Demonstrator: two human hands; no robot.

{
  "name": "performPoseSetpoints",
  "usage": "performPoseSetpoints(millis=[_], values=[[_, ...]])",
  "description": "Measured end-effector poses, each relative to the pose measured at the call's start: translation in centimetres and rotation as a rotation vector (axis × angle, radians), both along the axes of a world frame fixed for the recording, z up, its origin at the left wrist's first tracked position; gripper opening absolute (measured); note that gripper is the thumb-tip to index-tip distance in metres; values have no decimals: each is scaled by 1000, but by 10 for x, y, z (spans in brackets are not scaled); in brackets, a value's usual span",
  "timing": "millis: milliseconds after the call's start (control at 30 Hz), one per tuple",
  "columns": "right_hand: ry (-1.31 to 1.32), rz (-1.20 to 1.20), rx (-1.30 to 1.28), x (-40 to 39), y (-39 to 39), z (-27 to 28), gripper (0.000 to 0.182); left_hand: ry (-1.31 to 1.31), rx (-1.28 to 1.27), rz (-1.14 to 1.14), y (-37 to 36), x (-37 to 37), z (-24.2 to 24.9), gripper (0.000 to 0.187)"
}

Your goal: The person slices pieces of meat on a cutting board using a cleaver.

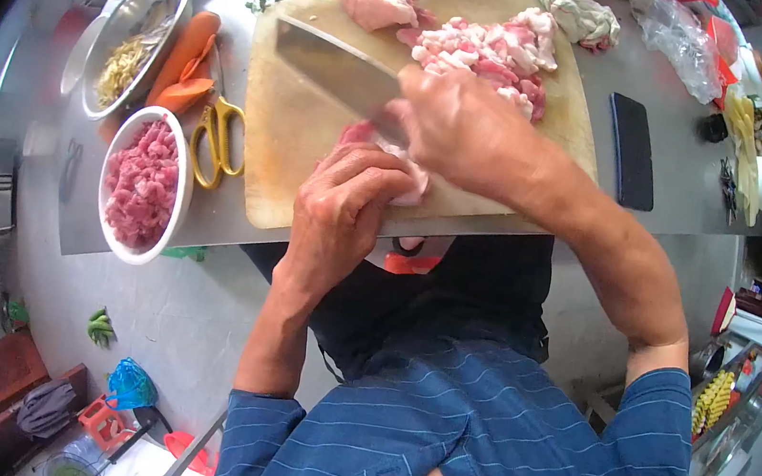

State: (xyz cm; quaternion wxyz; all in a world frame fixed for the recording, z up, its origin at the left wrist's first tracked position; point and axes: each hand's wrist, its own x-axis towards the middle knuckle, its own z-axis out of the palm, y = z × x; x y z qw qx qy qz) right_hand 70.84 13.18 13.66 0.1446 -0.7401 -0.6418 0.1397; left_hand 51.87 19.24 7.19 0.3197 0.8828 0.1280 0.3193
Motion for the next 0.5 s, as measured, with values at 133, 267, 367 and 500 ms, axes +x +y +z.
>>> performPoseSetpoints(millis=[133, 267, 367, 500], values=[[29, -103, 198, 23, -9, 14, 22, -48, -25, 5, -1, 0, -5, 16], [72, -55, 377, 20, -47, 22, 19, -103, -119, 73, -5, -2, -6, 17], [102, -49, 59, 8, -74, 32, 17, -115, -44, 114, -3, -4, -7, 18], [95, -79, -65, 2, -97, 30, 18, -48, 16, 62, -6, -4, -1, 18]])
